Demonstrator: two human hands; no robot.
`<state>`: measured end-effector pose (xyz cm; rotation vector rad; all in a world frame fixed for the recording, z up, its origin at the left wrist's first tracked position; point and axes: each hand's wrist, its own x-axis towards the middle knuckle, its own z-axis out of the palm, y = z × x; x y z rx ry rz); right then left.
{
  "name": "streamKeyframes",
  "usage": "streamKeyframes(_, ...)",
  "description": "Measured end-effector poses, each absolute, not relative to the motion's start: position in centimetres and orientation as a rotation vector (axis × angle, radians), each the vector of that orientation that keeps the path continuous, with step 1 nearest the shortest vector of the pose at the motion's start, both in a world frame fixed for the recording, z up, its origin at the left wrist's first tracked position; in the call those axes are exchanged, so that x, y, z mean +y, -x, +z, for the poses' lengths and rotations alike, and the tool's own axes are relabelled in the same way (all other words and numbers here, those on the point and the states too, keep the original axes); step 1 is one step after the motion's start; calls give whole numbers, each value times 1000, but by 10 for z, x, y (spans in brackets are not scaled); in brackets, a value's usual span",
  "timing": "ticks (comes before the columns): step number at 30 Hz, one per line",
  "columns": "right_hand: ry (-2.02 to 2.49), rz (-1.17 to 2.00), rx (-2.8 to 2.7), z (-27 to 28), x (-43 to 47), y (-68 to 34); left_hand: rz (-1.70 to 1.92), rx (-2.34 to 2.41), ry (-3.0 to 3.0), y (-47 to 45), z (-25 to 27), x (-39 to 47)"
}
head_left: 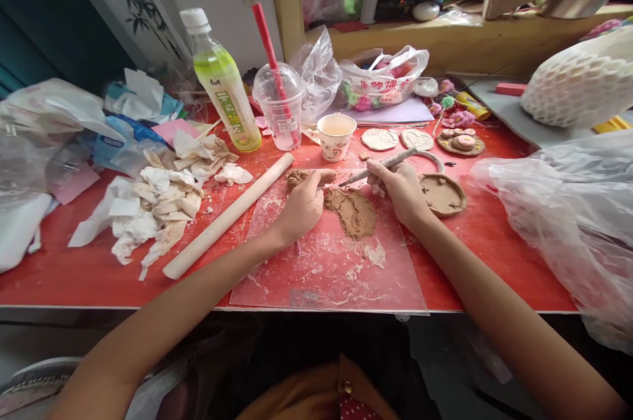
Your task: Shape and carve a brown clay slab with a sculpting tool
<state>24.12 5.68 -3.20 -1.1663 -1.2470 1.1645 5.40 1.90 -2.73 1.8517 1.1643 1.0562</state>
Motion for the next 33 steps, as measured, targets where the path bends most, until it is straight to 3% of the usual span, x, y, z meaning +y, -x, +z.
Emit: streamKeyframes(33, 1171, 1377, -1243, -26, 62, -245, 1022, 1145, -1925, -55, -33, 25)
